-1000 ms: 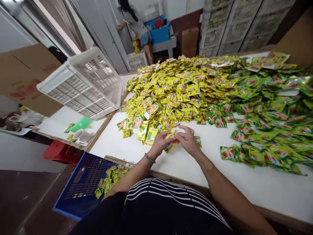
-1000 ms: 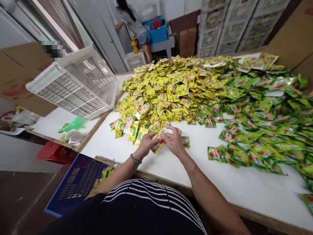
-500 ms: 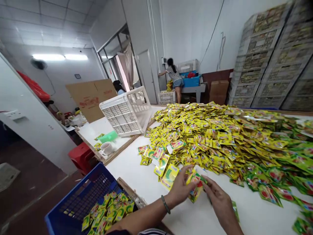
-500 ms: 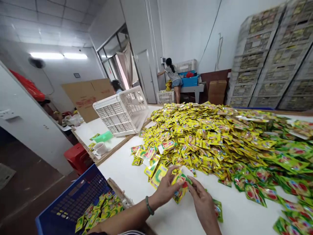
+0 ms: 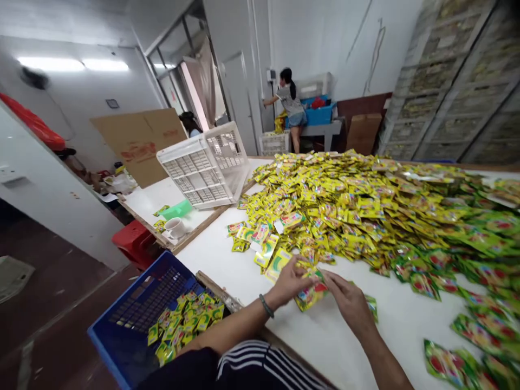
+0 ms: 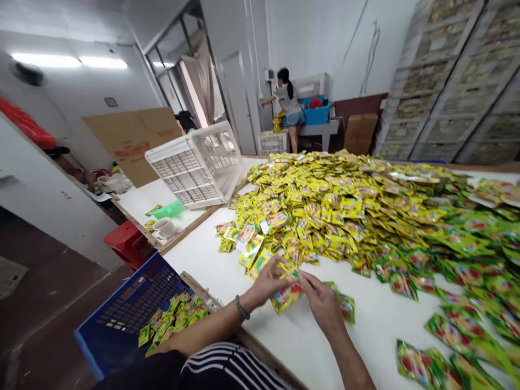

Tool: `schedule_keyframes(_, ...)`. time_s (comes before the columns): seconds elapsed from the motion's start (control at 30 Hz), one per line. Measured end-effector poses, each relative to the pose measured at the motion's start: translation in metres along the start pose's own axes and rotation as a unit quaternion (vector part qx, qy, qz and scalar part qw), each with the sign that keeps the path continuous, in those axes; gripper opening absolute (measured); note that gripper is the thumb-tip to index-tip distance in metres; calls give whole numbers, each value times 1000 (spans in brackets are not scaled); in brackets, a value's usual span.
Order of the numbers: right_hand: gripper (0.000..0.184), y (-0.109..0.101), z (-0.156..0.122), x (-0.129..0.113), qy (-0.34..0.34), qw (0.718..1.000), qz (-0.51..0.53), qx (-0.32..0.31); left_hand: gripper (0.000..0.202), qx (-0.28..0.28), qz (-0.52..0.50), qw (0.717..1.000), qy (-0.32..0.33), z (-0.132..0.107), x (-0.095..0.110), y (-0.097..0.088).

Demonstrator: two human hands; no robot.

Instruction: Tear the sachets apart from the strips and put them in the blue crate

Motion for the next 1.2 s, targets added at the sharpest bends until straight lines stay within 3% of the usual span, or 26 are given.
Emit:
schedule_keyframes(0.17, 39, 1, -4, -23, -17, 1000, 5, 19, 66, 26, -19, 999, -5, 2, 10, 4)
schedule_keyframes(0.33, 40, -1, 3, -11, 34, 989, 125, 67, 57, -4, -19, 1000, -13, 8, 11, 8)
schedule_keyframes(0.47, 42, -7, 4, -5, 54, 980, 190, 33, 57, -35, -5, 999, -19, 10, 10, 7)
schedule_keyframes(0.63, 34, -12, 0, -8, 3, 990, 139, -32, 51, -17, -35, 999, -16, 10, 8, 4)
schedule_keyframes(0.87, 31, -11, -3, -13, -39, 995, 90, -30, 50, -51, -34, 997, -38, 9, 17, -2)
schedule_keyframes(1.2, 35, -8, -6, -21, -89, 995, 13, -46, 48, -12, -81, 996, -28, 6, 16, 3)
Point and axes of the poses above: each hand's wrist, its own z-axis towards the middle knuckle, its own y-axis out of the palm, x = y × z, the point moved 2 cm from there along z, towards the middle knuckle, and after that the axes turned 5 degrees about -x, right-handed, at the moved point
